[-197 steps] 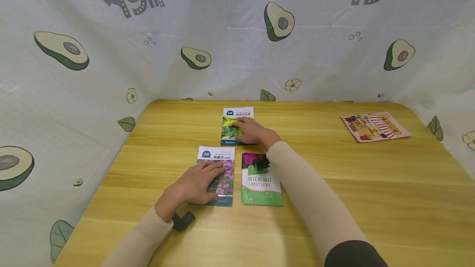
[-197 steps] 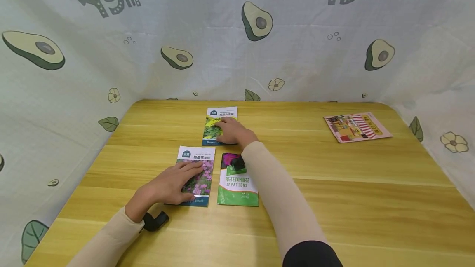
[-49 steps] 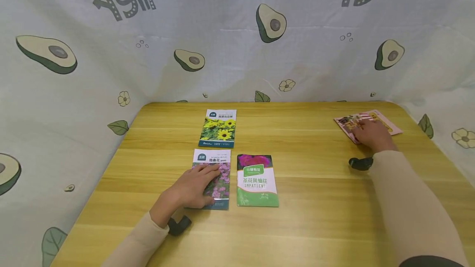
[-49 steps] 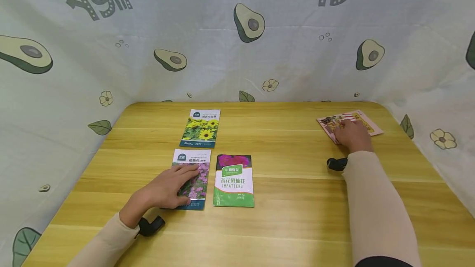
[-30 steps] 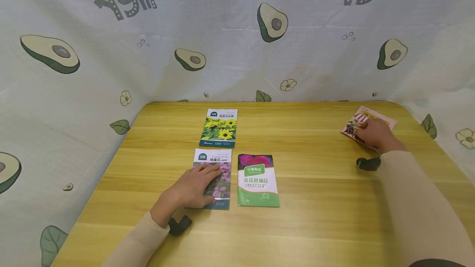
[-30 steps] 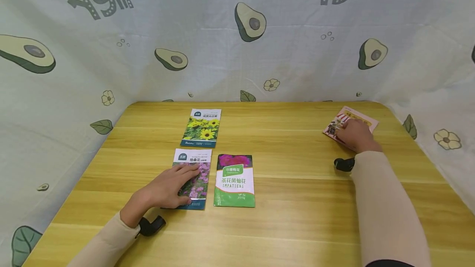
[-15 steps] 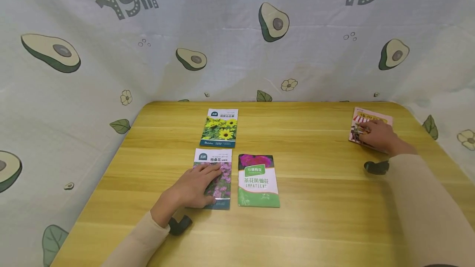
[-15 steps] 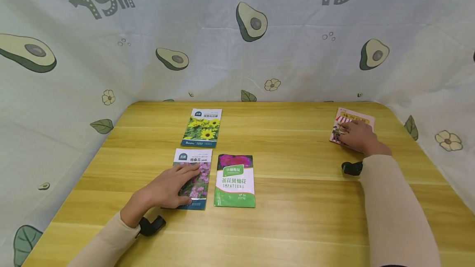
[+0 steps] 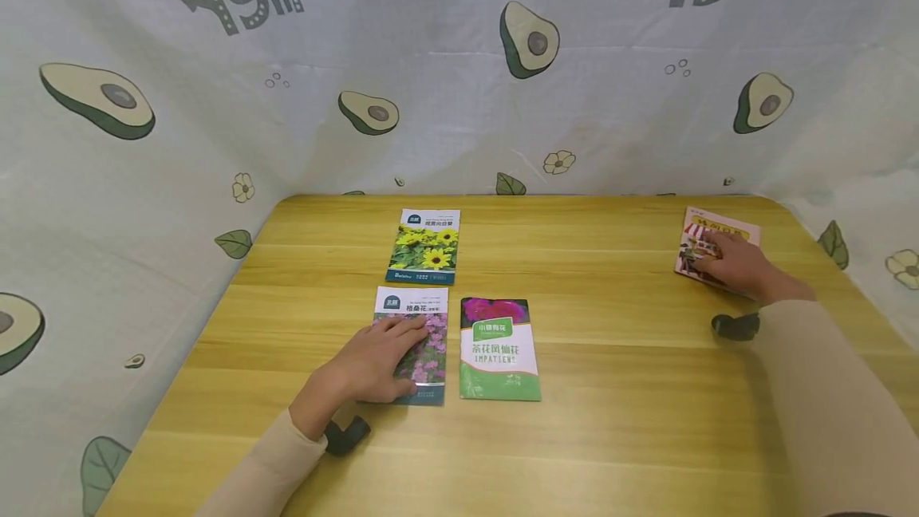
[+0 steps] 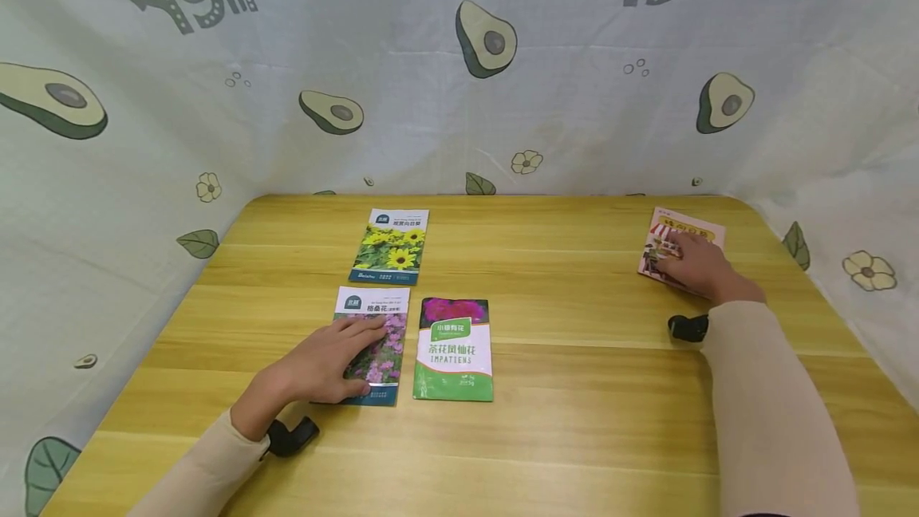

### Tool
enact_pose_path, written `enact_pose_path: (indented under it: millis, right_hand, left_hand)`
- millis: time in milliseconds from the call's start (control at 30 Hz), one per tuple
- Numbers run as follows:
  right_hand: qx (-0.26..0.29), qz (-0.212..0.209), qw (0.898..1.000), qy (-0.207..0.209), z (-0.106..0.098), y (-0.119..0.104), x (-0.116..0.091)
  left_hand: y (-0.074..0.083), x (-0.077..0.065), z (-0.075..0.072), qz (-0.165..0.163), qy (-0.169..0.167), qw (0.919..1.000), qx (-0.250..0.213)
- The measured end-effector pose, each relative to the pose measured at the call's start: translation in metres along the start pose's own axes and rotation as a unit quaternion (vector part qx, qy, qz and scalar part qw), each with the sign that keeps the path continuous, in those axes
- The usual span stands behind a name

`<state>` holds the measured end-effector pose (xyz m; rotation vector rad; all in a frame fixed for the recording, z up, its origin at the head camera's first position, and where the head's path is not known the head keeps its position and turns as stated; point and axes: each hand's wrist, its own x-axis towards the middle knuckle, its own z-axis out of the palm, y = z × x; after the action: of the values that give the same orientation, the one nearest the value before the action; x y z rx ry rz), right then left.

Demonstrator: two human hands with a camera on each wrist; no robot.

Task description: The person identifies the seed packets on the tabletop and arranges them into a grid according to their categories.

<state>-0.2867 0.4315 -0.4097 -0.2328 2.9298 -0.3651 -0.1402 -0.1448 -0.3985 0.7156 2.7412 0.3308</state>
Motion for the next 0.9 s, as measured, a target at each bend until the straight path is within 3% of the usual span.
enact_pose_path:
  millis: [300,900]
  right_hand:
    - [-0.002,-0.003,1.0,-0.026,-0.004,-0.005,-0.006]
    - [0.013,-0.013,0.999,-0.026,-0.006,-0.008,-0.01]
  left_hand:
    - [0.001,-0.001,0.001,0.002,0.002,1.0,-0.003]
    - [0.0,-0.002,0.001,0.012,0.007,0.9999,-0.003]
